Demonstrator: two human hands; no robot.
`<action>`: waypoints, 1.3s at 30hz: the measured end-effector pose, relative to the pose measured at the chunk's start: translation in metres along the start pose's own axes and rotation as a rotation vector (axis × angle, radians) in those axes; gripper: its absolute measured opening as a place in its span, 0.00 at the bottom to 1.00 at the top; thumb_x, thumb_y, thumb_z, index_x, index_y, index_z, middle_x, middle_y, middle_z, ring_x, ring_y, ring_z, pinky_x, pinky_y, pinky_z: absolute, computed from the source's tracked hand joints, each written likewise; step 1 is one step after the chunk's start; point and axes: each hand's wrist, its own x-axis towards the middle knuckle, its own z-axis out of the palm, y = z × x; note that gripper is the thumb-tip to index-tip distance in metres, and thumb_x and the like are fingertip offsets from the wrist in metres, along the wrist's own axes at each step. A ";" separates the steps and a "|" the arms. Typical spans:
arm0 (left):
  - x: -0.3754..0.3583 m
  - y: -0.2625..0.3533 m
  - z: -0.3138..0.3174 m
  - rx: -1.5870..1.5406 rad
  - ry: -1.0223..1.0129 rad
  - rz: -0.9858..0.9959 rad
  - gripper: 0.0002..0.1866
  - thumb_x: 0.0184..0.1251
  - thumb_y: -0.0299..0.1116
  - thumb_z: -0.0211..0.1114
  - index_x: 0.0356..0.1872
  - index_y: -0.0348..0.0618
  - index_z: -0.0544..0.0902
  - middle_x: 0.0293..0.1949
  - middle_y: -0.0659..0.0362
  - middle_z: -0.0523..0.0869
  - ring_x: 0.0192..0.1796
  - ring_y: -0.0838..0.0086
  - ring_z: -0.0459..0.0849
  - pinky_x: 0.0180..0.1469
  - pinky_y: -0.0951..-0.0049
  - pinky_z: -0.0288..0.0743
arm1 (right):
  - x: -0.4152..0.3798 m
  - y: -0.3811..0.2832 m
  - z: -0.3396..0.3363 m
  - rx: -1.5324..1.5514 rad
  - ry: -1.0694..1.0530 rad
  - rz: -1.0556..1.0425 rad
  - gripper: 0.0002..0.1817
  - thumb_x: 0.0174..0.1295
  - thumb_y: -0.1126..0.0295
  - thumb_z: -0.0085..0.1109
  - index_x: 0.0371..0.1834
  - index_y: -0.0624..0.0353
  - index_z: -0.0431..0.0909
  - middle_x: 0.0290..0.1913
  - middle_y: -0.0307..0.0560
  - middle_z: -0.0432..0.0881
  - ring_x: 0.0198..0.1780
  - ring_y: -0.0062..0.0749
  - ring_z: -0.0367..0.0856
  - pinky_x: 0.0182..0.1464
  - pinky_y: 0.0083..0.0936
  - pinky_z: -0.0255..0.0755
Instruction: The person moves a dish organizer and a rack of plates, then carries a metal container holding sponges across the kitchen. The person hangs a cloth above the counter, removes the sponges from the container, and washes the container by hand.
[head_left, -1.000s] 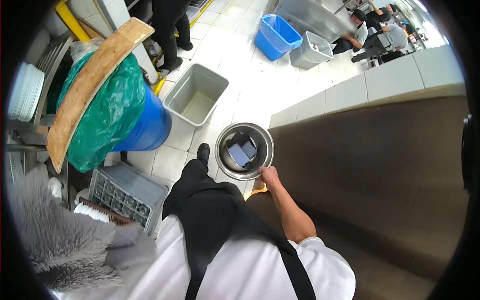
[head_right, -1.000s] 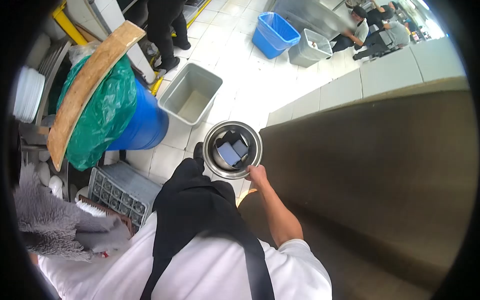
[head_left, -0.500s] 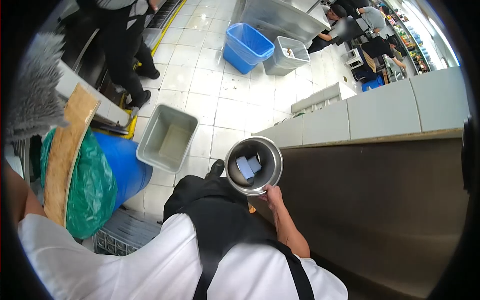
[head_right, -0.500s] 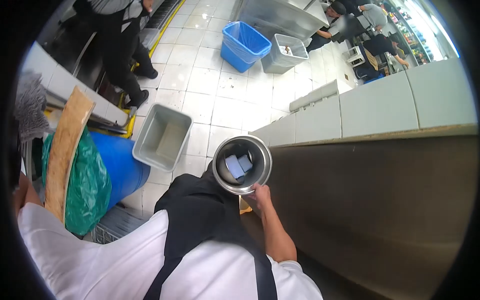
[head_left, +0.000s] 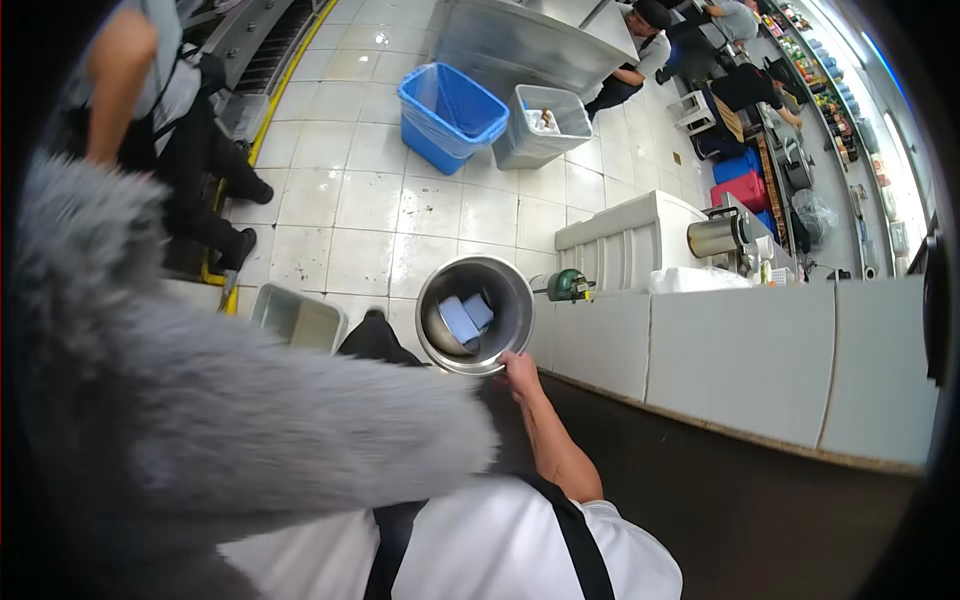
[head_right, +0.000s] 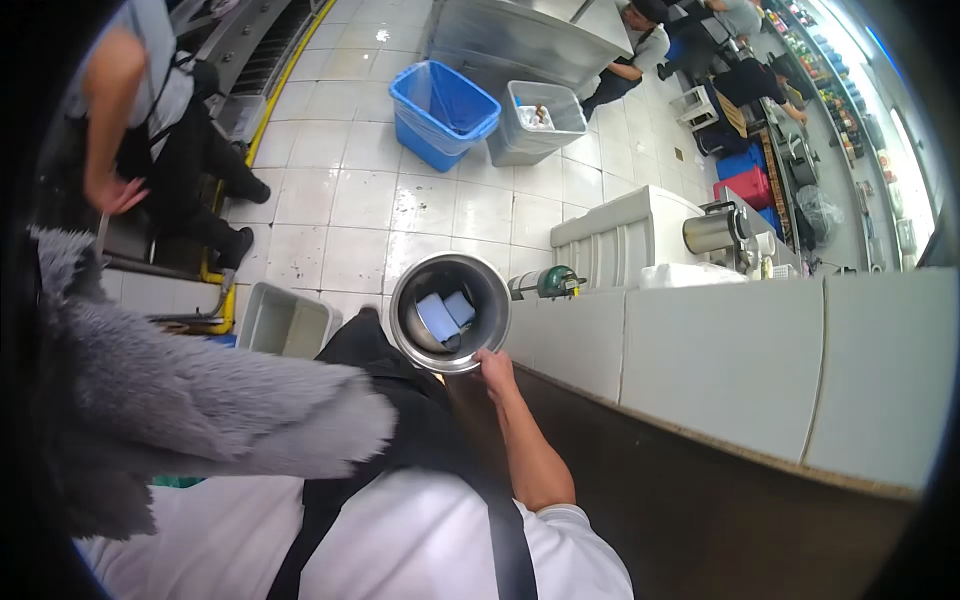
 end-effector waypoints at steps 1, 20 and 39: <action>0.008 -0.019 0.002 -0.005 -0.005 0.017 0.18 0.68 0.45 0.59 0.35 0.35 0.79 0.22 0.60 0.77 0.22 0.75 0.74 0.27 0.73 0.68 | 0.021 -0.006 -0.001 -0.003 -0.016 0.020 0.10 0.54 0.71 0.56 0.35 0.66 0.79 0.31 0.48 0.81 0.29 0.31 0.79 0.32 0.30 0.77; 0.234 -0.315 0.022 -0.061 -0.177 0.450 0.19 0.63 0.47 0.67 0.33 0.38 0.81 0.24 0.60 0.80 0.26 0.73 0.77 0.33 0.71 0.71 | 0.187 -0.144 -0.006 0.507 0.259 0.039 0.08 0.54 0.75 0.53 0.33 0.70 0.77 0.29 0.50 0.80 0.28 0.39 0.82 0.29 0.34 0.78; 0.361 -0.528 0.303 -1.430 -0.198 -1.181 0.12 0.69 0.35 0.64 0.48 0.41 0.81 0.30 0.60 0.82 0.20 0.83 0.71 0.22 0.81 0.65 | 0.345 -0.234 -0.117 0.830 0.430 0.011 0.16 0.55 0.76 0.54 0.46 0.74 0.76 0.41 0.57 0.83 0.38 0.45 0.86 0.37 0.40 0.84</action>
